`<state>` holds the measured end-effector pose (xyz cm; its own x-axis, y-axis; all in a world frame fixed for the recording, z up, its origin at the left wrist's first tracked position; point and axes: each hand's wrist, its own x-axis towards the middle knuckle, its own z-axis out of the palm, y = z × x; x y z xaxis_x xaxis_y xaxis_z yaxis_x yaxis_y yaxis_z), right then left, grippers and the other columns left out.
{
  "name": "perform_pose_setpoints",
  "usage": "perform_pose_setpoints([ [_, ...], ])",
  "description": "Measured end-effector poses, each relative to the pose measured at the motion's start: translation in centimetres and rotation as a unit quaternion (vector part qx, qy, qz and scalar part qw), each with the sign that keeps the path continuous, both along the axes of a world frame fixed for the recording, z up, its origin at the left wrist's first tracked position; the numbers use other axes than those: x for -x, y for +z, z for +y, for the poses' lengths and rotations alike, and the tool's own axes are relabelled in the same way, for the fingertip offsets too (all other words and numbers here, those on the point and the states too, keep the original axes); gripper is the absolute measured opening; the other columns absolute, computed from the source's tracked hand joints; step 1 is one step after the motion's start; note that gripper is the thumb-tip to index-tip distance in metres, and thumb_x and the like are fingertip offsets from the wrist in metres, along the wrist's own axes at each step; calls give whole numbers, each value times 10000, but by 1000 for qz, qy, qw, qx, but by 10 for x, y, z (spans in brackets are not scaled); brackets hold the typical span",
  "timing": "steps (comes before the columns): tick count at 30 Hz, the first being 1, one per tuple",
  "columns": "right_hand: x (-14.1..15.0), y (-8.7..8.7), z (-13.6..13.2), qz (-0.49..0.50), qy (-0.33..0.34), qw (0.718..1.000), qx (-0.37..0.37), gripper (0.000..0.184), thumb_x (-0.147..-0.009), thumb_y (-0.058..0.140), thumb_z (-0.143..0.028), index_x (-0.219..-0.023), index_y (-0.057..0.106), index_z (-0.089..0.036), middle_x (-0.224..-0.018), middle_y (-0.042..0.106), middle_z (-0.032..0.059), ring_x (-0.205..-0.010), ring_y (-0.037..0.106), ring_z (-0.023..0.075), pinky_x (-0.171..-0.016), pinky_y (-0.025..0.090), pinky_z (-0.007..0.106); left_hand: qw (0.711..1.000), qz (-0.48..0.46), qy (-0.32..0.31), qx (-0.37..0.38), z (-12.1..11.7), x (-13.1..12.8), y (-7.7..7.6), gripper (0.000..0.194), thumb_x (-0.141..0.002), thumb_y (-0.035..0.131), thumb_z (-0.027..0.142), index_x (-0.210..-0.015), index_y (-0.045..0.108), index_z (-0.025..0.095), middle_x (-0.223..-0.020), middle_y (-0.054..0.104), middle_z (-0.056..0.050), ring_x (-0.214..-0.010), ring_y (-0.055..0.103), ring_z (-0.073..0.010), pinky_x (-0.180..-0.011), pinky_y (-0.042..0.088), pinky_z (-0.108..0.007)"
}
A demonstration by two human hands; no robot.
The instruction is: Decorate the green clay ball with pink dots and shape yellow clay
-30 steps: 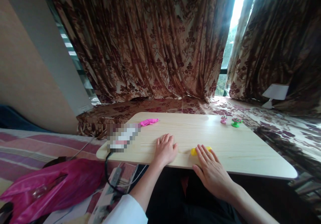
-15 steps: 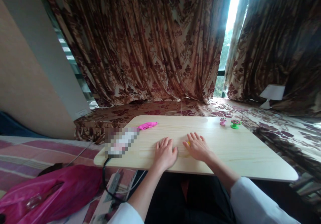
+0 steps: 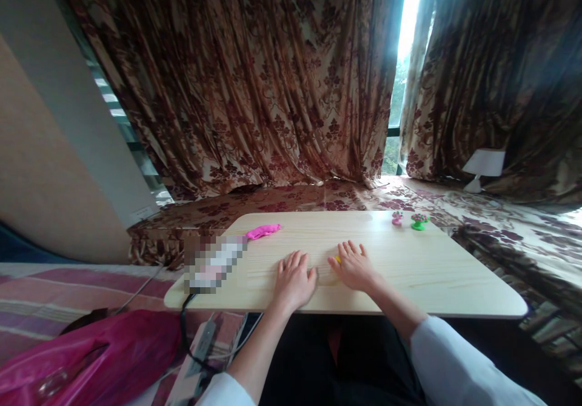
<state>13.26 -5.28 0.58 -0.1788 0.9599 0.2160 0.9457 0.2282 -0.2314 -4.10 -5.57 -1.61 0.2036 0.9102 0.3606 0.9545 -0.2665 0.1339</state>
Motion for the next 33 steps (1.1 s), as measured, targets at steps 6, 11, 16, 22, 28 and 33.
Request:
perform_pose_setpoints([
  [6, -33, 32, 53, 73, 70, 994, 47, 458, -924, 219, -343, -1084, 623, -201, -1058, 659, 45, -983, 593, 184, -861, 437, 318, 999, -36, -1, -14, 6, 6, -3, 452, -861, 343, 393, -1256, 434, 194, -1374, 384, -83, -1289, 276, -220, -1043, 214, -426],
  [11, -82, 4, 25, 109, 72, 991, 12, 389, -816, 426, -253, -1170, 559, -164, -1231, 550, 62, -1113, 510, 188, -950, 387, 320, 993, -98, -57, -23, 14, -26, 4, 442, -819, 450, 340, -1246, 446, 228, -1333, 444, -59, -1266, 313, -214, -1047, 199, -437],
  [16, -88, -22, 7, 178, 67, 978, -92, 334, -724, 522, -153, -1041, 625, -177, -1012, 641, 54, -973, 551, 188, -892, 415, 319, 975, -132, -181, 0, 20, -57, 20, 364, -760, 551, 274, -1123, 553, 296, -1125, 607, -10, -1098, 479, -196, -1040, 188, -439],
  [22, -69, -15, -12, 138, 75, 981, -111, 254, -748, 590, -268, -994, 649, -261, -1002, 599, 48, -979, 503, 216, -868, 392, 372, 971, -117, -206, -24, 12, -27, 29, 243, -728, 599, 297, -965, 645, 313, -954, 624, 4, -978, 506, -204, -1003, 213, -468],
  [28, -60, -1, -30, 52, 90, 993, -61, 424, -826, 479, -309, -1235, 498, -201, -1184, 541, 101, -1124, 446, 235, -974, 310, 410, 978, -85, -190, 7, 3, -17, 25, 337, -765, 546, 318, -1100, 584, 322, -981, 589, -16, -958, 506, -198, -989, 255, -448],
  [33, -57, -6, -31, 9, 120, 992, -39, 492, -881, 343, -297, -1358, 318, -180, -1416, 317, 67, -1310, 235, 201, -1061, 194, 424, 980, -65, -183, 28, 2, -25, 31, 487, -837, 412, 364, -1311, 370, 261, -1323, 433, -56, -1222, 353, -222, -1052, 174, -452],
])
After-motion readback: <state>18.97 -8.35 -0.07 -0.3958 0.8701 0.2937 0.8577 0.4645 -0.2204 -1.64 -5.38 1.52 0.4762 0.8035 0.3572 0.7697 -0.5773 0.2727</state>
